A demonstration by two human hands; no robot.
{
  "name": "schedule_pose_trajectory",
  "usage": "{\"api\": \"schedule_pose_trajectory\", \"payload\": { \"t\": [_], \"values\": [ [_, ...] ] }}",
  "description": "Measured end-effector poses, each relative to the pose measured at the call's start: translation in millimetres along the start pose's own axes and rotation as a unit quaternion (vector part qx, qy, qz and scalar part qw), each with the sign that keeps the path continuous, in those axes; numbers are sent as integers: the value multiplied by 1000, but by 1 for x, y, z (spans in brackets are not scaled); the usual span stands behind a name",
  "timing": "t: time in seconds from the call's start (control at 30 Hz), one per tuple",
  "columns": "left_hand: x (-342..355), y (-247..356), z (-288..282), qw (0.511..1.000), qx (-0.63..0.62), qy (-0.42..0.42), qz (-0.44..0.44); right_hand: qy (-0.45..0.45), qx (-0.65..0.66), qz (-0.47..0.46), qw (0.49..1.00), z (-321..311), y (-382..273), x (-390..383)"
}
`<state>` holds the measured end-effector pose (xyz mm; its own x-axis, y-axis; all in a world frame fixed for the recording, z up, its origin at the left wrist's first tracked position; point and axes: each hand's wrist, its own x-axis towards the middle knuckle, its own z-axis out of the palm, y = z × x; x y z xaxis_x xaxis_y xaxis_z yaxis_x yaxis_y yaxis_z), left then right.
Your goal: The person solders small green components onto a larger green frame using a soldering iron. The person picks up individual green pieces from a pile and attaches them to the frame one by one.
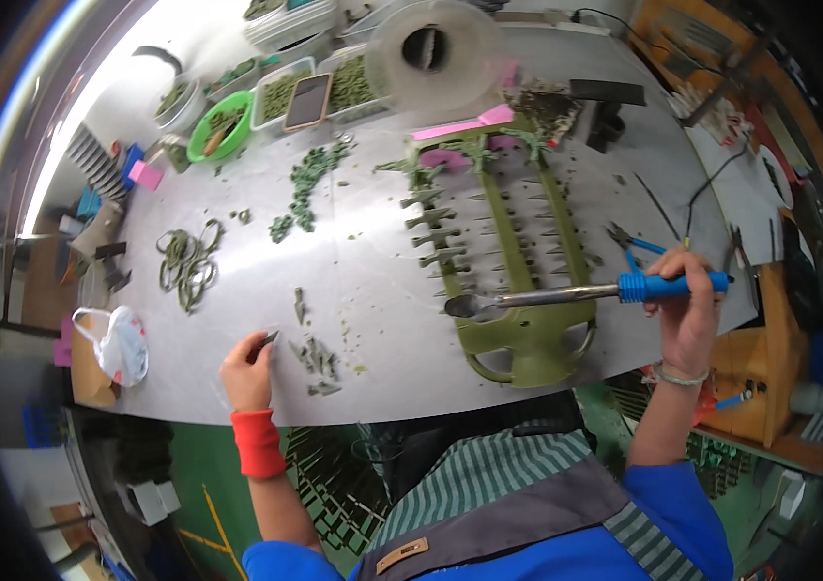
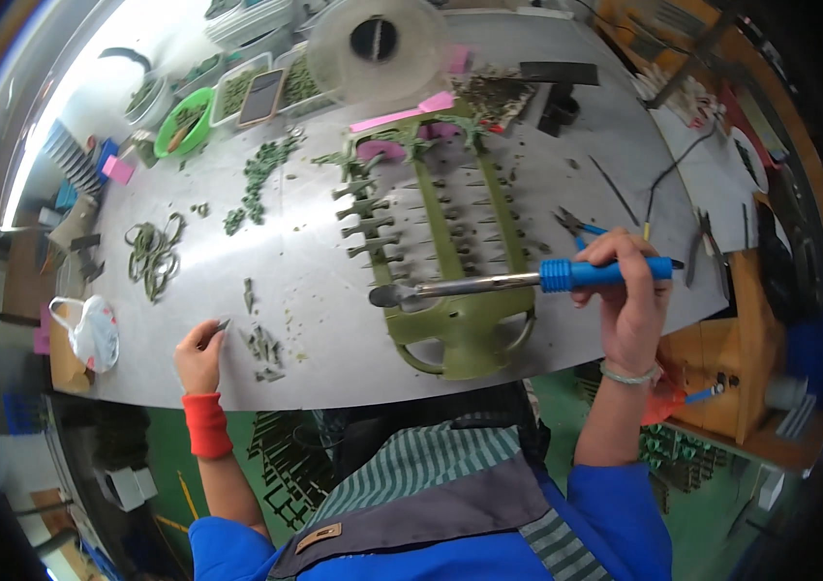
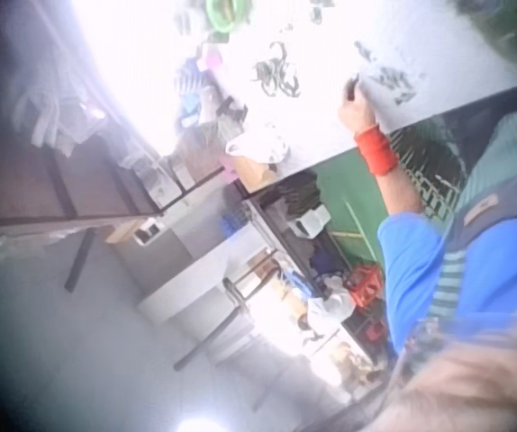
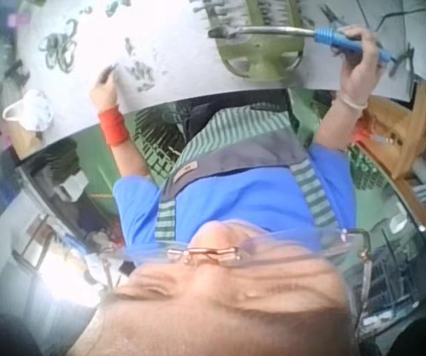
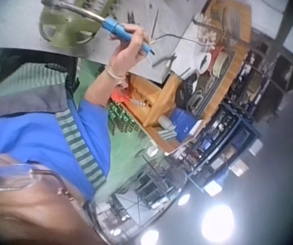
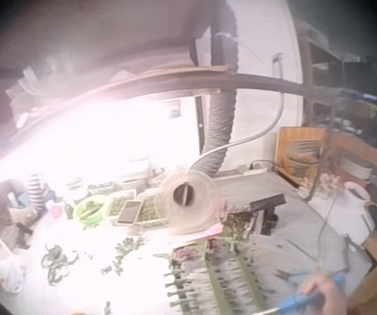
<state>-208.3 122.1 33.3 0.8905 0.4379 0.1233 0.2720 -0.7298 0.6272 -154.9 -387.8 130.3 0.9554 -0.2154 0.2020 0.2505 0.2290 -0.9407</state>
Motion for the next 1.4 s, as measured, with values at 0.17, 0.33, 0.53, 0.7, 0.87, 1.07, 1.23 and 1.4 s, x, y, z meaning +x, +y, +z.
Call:
{"api": "schedule_pose_trajectory", "payload": {
  "t": [0.17,0.33,0.53,0.7,0.87,1.07,1.23,1.4],
  "values": [
    [-7,87,16,963,-245,-102,45,19,-11,-2,1000,-2,-1,-2],
    [-17,166,61,924,-314,-194,101,38,-15,4,999,-7,7,1],
    [-8,186,90,938,-260,-160,165,45,9,16,999,-10,21,4],
    [-6,187,104,946,-220,-156,177,44,39,31,998,-8,34,8],
    [-8,193,104,954,-172,-137,202,35,44,44,997,-4,41,13],
    [-10,191,100,962,-134,-112,212,1,18,13,1000,-11,29,11],
    [-6,186,102,949,-168,-108,245,15,-10,-1,1000,-22,14,6],
    [34,107,67,980,-184,59,51,-7,0,11,1000,-22,17,3]
  ]
}}
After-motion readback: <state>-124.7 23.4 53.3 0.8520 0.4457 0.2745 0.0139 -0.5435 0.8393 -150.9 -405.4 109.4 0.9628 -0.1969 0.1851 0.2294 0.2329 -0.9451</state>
